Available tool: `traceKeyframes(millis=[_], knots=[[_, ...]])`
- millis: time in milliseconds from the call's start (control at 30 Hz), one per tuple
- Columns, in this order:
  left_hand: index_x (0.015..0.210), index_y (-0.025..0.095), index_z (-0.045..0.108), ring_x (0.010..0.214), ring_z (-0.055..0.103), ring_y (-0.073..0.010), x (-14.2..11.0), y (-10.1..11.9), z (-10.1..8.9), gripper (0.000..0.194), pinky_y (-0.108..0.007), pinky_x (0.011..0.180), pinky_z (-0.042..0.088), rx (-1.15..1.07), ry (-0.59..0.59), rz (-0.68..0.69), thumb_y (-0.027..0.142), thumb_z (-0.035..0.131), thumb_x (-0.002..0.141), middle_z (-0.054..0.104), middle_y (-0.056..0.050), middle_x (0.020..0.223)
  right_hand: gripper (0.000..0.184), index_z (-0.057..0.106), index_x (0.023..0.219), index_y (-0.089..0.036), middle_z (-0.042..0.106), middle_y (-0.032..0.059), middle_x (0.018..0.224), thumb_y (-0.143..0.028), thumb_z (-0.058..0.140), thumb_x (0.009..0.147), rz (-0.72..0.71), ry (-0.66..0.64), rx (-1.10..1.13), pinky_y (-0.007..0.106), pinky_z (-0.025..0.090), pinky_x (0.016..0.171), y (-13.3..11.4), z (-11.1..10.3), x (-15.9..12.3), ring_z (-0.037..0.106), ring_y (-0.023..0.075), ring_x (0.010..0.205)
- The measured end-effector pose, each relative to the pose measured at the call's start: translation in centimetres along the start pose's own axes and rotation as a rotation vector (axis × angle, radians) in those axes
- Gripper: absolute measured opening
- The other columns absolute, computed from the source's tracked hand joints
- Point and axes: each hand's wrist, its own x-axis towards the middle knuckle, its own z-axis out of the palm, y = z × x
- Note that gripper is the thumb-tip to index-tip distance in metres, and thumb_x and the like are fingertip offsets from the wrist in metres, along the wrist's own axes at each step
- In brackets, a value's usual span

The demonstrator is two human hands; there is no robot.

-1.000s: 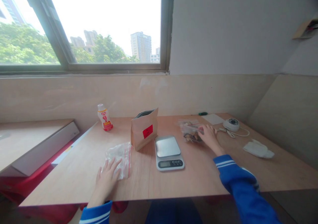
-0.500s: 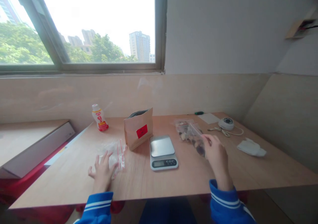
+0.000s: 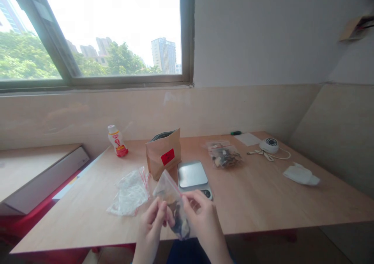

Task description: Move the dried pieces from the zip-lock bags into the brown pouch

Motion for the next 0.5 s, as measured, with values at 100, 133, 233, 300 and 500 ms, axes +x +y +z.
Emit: traceKeyframes(millis=[100,133,233,300,500], knots=[[0.054,0.021,0.05,0.05,0.048,-0.0137,-0.3,0.3,1.0,0.052,-0.025,0.051,0.041,-0.032,-0.042,-0.097,0.067,0.053,0.075,0.051,-0.001,0.052,0.027,0.069,0.07,-0.02,0.062,0.0036,0.068,-0.039,0.057,0.084,0.039,-0.123,0.018,0.024,0.044,0.057,0.0,1.9,-0.4,0.056,0.0149,0.058],[0.055,0.02,0.051,0.049,0.047,-0.0131,-0.2,0.1,1.1,0.052,-0.025,0.048,0.04,-0.048,-0.024,-0.139,0.07,0.054,0.072,0.05,0.0,0.053,0.028,0.068,0.067,-0.02,0.061,0.0032,0.066,-0.039,0.057,0.085,0.047,-0.148,0.014,0.024,0.043,0.057,0.1,2.3,-0.5,0.055,0.0145,0.058],[0.06,0.02,0.052,0.049,0.047,-0.0124,0.3,-0.8,1.4,0.056,-0.024,0.044,0.04,-0.106,0.003,-0.238,0.075,0.06,0.061,0.05,0.002,0.055,0.034,0.066,0.061,-0.02,0.058,0.003,0.064,-0.042,0.057,0.085,0.058,-0.175,-0.007,0.025,0.042,0.057,0.7,3.0,-0.5,0.053,0.0143,0.059],[0.058,0.02,0.049,0.049,0.046,-0.0123,0.5,-1.3,1.4,0.057,-0.024,0.045,0.04,-0.133,0.001,-0.258,0.076,0.061,0.059,0.048,0.002,0.053,0.038,0.065,0.058,-0.019,0.057,0.0032,0.064,-0.044,0.056,0.086,0.071,-0.201,0.002,0.024,0.041,0.056,1.1,3.2,-0.5,0.053,0.0143,0.059],[0.054,0.019,0.052,0.051,0.046,-0.0132,0.2,-1.8,0.7,0.055,-0.025,0.05,0.041,-0.092,-0.035,-0.218,0.073,0.058,0.065,0.048,0.001,0.05,0.039,0.067,0.059,-0.018,0.059,0.0018,0.066,-0.049,0.062,0.082,0.121,-0.279,0.096,0.023,0.042,0.056,0.9,2.8,-0.6,0.053,0.0117,0.058]])
